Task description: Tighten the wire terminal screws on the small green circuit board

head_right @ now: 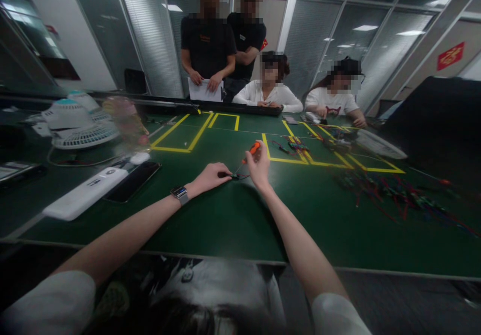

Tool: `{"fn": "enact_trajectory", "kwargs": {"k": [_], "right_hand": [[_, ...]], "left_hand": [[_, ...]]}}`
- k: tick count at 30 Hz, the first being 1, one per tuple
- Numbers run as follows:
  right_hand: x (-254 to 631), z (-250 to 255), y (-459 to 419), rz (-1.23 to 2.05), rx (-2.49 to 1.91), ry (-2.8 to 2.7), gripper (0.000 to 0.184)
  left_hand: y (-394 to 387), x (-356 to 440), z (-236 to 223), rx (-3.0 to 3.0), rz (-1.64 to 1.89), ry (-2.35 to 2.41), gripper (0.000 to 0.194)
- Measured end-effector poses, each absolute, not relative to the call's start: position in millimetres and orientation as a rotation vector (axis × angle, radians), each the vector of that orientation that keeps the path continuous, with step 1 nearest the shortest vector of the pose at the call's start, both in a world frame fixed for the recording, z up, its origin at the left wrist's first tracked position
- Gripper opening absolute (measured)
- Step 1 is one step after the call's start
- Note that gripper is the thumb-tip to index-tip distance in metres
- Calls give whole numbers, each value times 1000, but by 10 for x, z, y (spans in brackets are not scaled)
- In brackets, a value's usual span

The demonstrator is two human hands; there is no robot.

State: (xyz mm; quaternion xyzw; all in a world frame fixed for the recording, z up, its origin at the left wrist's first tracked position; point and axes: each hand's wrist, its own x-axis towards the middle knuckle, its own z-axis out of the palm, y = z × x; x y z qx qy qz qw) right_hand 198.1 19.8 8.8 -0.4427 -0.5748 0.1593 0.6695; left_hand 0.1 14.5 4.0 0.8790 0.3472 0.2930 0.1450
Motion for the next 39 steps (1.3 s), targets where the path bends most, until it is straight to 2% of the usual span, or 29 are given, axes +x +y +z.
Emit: {"fn": "enact_trajectory", "kwargs": {"k": [8,20,28,34,39], "right_hand": [[2135,-47,342,402,-1137,-1060,56],[2161,-145,421,369,-1087,-1112,55],[2042,74,255,312,-1015,-1229,49],[1896,289,75,189,-940,-1529,45],[1890,373,71,263,-890,-1649,46]], "left_hand": [[108,5,108,2465,806,1007,13],[96,13,128,2431,844,1018,12],[142,20,69,2425,854,1018,11],[207,16,17,2395,889,1021,11],[235,-4,47,2341,836,1025,13]]}}
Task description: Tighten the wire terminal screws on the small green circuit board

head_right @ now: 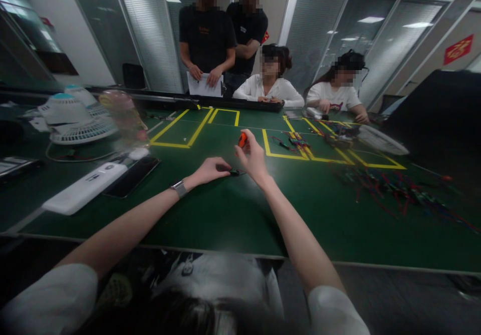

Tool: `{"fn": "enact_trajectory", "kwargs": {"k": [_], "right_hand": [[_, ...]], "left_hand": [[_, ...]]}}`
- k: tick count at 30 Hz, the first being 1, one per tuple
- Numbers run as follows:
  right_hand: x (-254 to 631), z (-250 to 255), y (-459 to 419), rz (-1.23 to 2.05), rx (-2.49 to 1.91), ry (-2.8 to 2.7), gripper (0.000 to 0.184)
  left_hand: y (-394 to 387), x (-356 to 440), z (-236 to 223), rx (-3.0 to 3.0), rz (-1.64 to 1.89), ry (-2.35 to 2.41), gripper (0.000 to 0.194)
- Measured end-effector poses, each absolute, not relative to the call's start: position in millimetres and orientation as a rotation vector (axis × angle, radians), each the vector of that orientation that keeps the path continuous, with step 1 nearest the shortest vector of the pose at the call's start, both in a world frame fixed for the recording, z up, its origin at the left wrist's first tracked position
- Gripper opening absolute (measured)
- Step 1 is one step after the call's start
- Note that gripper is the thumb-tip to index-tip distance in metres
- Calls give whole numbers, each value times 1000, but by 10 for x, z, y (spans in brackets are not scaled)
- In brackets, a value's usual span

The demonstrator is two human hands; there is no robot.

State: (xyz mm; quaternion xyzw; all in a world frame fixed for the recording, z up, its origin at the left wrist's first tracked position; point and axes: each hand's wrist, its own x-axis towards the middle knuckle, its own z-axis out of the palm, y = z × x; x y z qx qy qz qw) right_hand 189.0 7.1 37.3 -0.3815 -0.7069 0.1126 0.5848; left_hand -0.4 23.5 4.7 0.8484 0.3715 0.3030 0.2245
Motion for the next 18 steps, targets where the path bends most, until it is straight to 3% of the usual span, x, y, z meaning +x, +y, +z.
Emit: {"fn": "enact_trajectory", "kwargs": {"k": [7,13,18], "right_hand": [[1887,533,50,610,-829,-1585,45],[1823,598,85,620,-768,-1417,21],[1849,568,115,750,-711,-1384,27]], "left_hand": [[276,-11,32,2287,831,1037,9],[310,-3,0,2315,845,1038,10],[299,3,-17,2321,852,1029,12]]}}
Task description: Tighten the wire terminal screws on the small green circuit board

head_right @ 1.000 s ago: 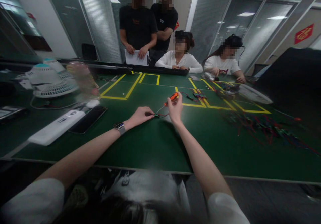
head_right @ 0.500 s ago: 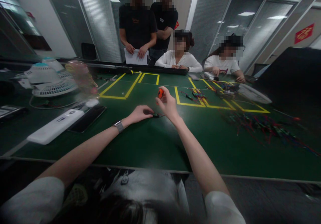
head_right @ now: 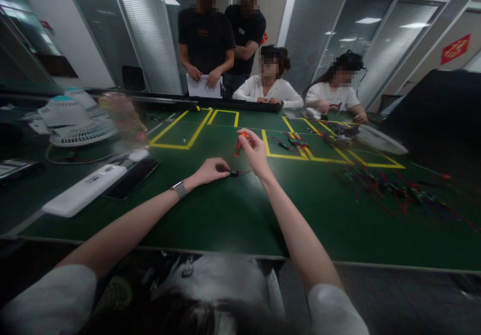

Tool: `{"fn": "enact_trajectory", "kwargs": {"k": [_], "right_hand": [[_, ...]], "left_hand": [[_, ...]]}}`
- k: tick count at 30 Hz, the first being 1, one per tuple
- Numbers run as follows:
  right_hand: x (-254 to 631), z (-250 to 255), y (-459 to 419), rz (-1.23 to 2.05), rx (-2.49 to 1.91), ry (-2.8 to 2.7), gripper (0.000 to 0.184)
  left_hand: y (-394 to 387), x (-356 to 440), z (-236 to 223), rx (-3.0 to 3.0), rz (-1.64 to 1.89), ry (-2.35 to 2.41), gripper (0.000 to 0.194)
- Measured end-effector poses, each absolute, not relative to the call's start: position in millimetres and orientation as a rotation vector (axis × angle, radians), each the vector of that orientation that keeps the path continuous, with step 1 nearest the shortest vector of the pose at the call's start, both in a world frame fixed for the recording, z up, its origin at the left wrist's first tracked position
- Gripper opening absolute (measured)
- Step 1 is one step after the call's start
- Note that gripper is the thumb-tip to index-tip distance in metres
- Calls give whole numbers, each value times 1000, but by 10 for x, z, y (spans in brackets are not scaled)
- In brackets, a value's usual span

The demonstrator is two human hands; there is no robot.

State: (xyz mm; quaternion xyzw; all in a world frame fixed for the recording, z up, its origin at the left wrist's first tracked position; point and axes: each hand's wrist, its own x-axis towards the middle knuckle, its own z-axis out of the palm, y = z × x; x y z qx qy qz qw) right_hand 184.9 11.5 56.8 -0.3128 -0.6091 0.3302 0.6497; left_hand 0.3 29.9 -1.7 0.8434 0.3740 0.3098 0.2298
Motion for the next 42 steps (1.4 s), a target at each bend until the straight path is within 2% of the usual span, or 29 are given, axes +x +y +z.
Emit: {"fn": "enact_trajectory", "kwargs": {"k": [9,15,19,24,30,42], "right_hand": [[1997,603,157,950,-622,-1538,30],[1972,540,255,799,-666,-1372,25],[1968,551,225,934,-632,-1377,32],[1957,544,186,991,-611,-1302,30],[1963,482,238,777,-723,-1190,28],[2100,458,273,984,-649,-1185,27]], "left_hand": [[297,8,-56,2317,888,1013,13],[276,12,-17,2295,864,1027,13],[278,19,-17,2297,872,1036,12],[276,29,-15,2302,860,1040,13],[281,33,-3,2371,831,1109,14],[287,13,6,2390,795,1102,16]]}}
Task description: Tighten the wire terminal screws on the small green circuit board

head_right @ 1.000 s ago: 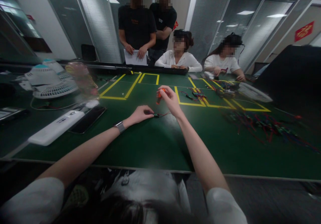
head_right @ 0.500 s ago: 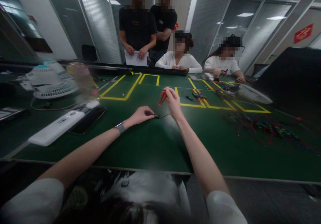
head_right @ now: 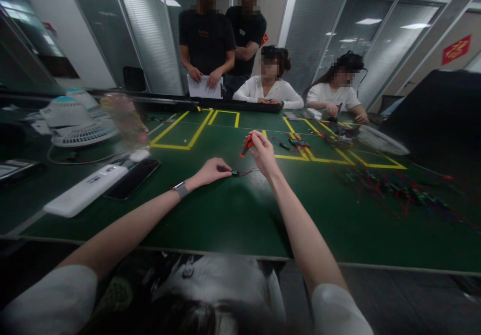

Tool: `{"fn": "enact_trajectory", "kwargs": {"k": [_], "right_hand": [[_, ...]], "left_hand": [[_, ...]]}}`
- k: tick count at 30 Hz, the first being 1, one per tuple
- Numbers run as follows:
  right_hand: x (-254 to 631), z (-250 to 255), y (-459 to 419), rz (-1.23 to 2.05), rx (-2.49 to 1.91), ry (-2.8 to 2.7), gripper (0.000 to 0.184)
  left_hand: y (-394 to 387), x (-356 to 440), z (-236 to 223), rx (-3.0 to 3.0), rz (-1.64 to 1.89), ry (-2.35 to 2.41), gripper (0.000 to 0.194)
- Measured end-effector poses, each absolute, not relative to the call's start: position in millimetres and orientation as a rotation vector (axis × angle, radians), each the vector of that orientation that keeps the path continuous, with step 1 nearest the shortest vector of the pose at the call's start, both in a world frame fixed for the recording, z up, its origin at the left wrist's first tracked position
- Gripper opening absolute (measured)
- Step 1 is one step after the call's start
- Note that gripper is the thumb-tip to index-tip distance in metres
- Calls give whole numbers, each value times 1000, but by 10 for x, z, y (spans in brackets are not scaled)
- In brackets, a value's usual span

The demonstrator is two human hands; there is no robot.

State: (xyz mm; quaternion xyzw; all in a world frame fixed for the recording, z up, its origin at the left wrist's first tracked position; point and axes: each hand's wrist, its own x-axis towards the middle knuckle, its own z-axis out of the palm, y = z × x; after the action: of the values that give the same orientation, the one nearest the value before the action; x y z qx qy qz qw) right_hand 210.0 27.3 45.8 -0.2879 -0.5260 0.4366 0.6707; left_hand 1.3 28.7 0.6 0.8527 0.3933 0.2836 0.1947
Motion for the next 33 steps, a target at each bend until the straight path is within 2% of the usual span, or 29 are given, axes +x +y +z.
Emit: {"fn": "enact_trajectory", "kwargs": {"k": [13,33], "right_hand": [[2194,439,302,1087,-611,-1160,32],[1980,538,216,970,-635,-1186,29]], "left_hand": [[252,12,65,2372,770,1099,15],[292,8,23,2367,789,1068,15]]}}
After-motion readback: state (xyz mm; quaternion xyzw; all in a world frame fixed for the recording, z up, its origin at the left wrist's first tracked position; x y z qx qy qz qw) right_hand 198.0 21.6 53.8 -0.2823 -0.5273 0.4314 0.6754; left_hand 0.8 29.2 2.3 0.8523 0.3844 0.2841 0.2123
